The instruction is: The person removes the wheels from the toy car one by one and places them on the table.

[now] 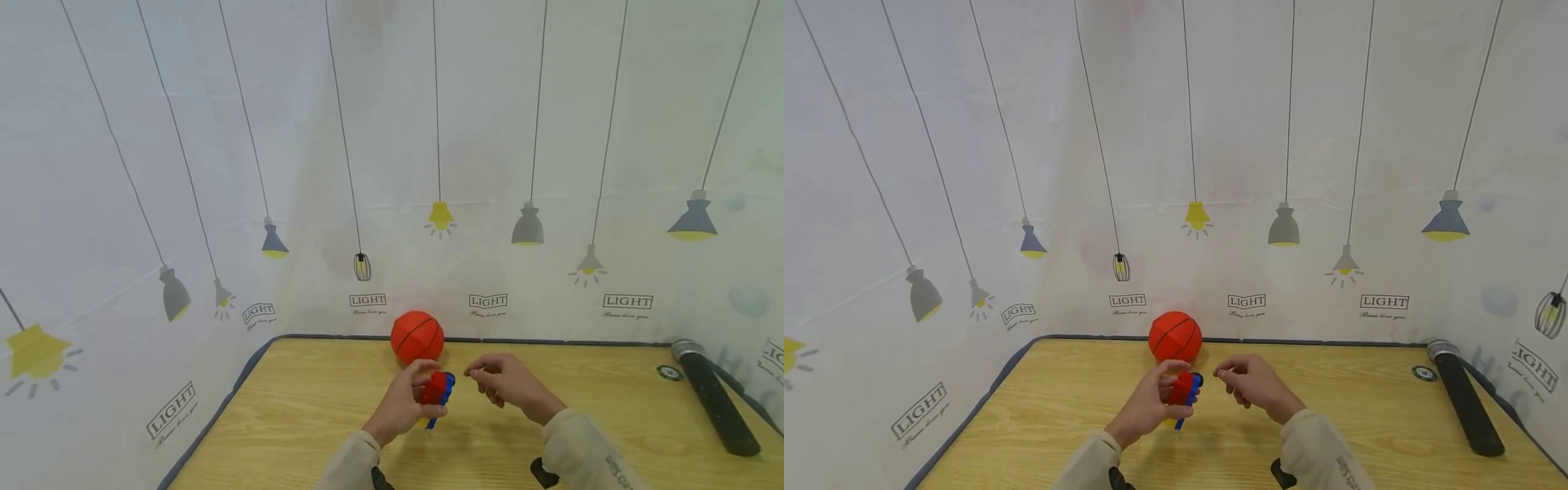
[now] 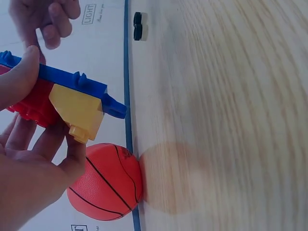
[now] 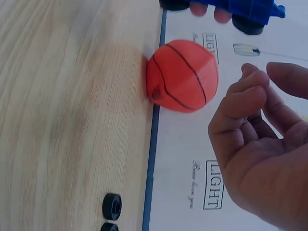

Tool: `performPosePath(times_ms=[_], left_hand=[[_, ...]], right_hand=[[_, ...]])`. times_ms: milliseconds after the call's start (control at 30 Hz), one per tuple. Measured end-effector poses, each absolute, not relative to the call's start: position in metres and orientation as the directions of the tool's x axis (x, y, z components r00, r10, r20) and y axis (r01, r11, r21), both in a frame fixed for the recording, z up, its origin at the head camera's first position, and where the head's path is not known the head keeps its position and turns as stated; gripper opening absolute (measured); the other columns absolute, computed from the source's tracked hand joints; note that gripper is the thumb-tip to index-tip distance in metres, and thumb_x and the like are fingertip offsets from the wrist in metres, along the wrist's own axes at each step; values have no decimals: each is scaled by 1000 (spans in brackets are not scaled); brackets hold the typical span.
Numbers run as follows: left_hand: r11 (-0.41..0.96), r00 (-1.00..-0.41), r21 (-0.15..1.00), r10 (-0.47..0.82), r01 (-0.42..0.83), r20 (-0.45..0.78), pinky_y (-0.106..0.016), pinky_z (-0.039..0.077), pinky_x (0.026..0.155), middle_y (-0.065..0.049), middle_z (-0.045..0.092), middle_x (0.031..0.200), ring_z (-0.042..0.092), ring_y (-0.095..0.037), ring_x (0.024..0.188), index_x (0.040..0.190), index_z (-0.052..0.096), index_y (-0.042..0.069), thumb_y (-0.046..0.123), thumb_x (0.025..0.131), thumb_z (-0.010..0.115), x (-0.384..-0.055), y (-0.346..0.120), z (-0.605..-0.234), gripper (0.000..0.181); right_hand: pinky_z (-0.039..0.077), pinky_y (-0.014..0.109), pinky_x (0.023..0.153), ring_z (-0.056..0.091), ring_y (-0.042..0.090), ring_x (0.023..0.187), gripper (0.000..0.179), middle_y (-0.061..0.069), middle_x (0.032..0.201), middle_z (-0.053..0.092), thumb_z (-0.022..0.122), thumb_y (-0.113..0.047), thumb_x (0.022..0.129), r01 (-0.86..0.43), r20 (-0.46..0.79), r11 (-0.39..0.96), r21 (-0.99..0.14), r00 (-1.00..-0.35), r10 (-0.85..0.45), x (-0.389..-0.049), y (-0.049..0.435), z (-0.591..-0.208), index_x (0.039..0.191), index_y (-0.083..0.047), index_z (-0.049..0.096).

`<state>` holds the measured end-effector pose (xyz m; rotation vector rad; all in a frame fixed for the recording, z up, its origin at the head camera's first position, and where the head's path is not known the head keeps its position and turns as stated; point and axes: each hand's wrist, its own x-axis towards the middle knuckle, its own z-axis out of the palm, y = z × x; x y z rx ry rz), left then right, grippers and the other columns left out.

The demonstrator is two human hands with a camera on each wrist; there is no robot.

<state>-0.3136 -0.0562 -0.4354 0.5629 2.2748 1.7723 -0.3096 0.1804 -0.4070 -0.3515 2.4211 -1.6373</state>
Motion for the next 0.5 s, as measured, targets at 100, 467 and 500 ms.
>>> performPosePath(times_ms=[100, 467, 500], left_hand=[[214, -892, 954, 442, 209, 96, -49, 55, 99, -14, 70, 125, 69, -27, 112, 139, 50, 18, -8, 78, 80, -313, -54, -436, 73], [484, -810, 676, 498, 556, 309, -31, 57, 97, 2, 78, 110, 70, -13, 108, 138, 51, 15, -1, 73, 87, -315, -46, -444, 76], [503, -800, 641, 502, 580, 330, -30, 57, 96, 3, 78, 109, 70, -13, 108, 137, 52, 15, -1, 72, 87, -315, -45, -445, 75]], right_hand=[[43, 25, 52, 49, 12, 57, 27, 2, 77, 59, 54, -22, 104, -92, -38, 350, -932, -937, -346, -305, 174, -405, 116, -1, 67], [43, 24, 51, 55, 12, 54, 29, 5, 79, 65, 54, -26, 104, -19, -103, 317, -948, -926, -363, -300, 163, -412, 115, -3, 67], [44, 24, 52, 56, 12, 55, 30, 4, 81, 65, 54, -26, 104, -8, -109, 308, -951, -926, -361, -300, 162, -414, 116, -2, 67]])
